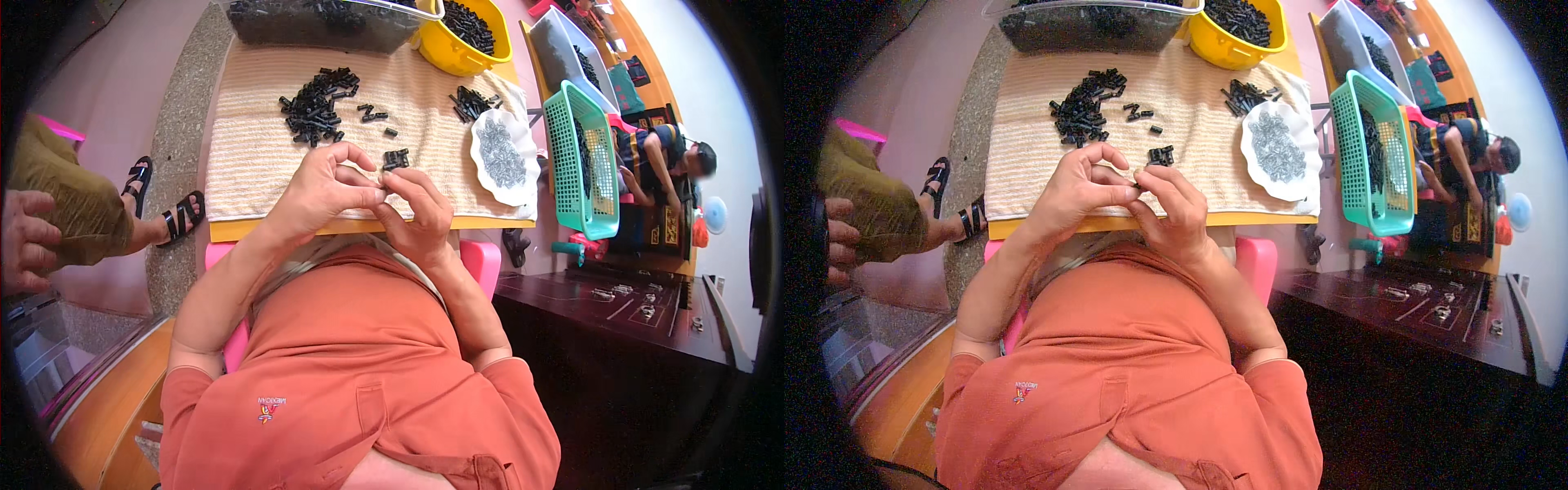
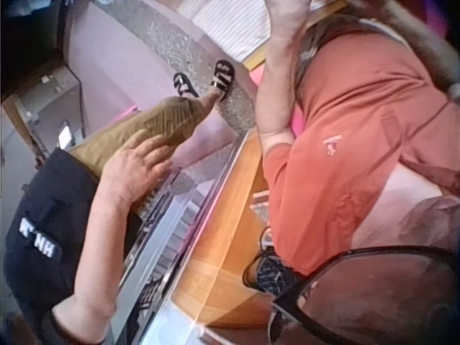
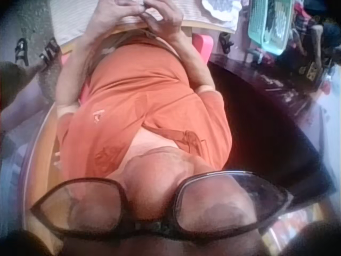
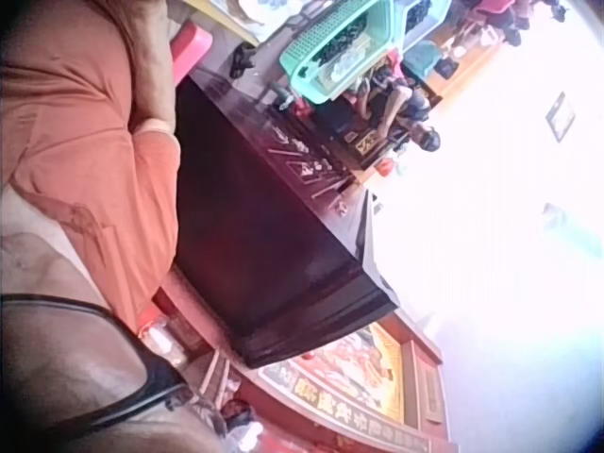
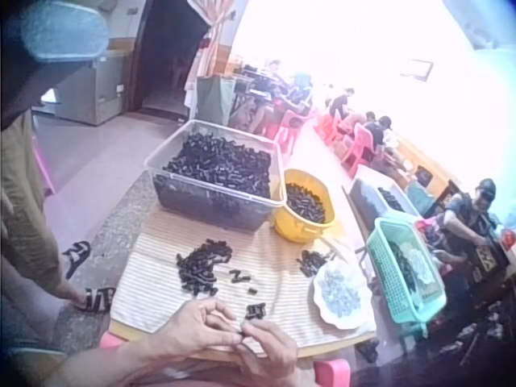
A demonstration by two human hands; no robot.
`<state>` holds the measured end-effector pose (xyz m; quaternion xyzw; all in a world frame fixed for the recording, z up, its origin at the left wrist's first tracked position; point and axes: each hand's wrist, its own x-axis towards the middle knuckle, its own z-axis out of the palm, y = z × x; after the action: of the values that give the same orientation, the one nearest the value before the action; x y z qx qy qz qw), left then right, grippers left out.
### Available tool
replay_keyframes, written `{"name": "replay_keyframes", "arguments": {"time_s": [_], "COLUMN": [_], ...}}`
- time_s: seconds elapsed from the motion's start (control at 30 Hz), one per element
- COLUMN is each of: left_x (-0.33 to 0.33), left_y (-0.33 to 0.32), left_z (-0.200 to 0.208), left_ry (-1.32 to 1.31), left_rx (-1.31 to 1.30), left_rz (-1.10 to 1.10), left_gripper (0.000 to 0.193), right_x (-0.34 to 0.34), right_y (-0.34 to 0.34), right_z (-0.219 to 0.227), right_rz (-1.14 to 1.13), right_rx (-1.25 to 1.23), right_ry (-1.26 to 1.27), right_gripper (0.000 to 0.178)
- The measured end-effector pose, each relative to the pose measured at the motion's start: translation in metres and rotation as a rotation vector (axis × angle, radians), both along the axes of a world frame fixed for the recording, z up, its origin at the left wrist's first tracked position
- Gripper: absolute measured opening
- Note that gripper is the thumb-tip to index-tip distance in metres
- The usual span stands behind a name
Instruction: The person assembles components by picking small metal pins from a plate and inserting them into black plastic pieces by hand.
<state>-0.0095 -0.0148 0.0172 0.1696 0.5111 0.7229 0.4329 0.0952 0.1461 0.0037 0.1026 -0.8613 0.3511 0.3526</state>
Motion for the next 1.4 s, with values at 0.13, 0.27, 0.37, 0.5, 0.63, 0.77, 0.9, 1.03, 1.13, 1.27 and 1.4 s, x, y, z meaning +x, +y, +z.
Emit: {"name": "replay_keyframes", "arguments": {"time_s": [0.13,0.27,0.37,0.5,0.63,0.77,0.9,1.03,1.13,1.27,1.4], "left_x": [0.000,0.001,0.001,0.004,0.005,0.006,0.005,0.005,0.006,0.007,0.008], "left_y": [0.000,0.000,0.000,0.002,0.002,0.004,0.003,0.003,0.003,0.002,0.002], "left_z": [0.000,-0.001,-0.003,0.002,0.002,-0.001,-0.005,-0.008,-0.006,-0.002,-0.001], "left_ry": [-0.001,-0.012,-0.028,-0.037,-0.039,-0.012,-0.048,-0.108,-0.124,-0.130,-0.137], "left_rx": [0.003,0.035,0.043,0.053,0.038,0.038,0.072,0.098,0.115,0.120,0.112], "left_rz": [-0.013,-0.010,0.002,0.051,0.044,0.054,0.040,0.017,0.010,-0.008,-0.006], "left_gripper": [0.030,0.029,0.029,0.029,0.028,0.026,0.025,0.025,0.024,0.025,0.025], "right_x": [0.000,0.001,-0.001,-0.001,-0.001,-0.001,0.000,0.000,0.000,0.001,-0.001], "right_y": [0.001,0.001,0.001,0.000,0.004,0.006,0.004,0.004,0.005,0.005,0.006], "right_z": [0.001,-0.004,-0.002,-0.005,-0.002,-0.003,-0.001,0.001,0.002,0.003,0.001], "right_rz": [0.017,0.028,0.039,0.021,-0.002,0.001,-0.010,-0.011,0.002,0.009,0.012], "right_rx": [-0.004,0.015,0.005,-0.102,-0.121,-0.051,-0.130,-0.120,-0.114,-0.083,-0.066], "right_ry": [-0.008,-0.005,-0.018,-0.042,-0.050,-0.033,-0.070,-0.072,-0.076,-0.066,-0.027], "right_gripper": [0.037,0.037,0.037,0.036,0.038,0.038,0.037,0.037,0.036,0.035,0.035]}}
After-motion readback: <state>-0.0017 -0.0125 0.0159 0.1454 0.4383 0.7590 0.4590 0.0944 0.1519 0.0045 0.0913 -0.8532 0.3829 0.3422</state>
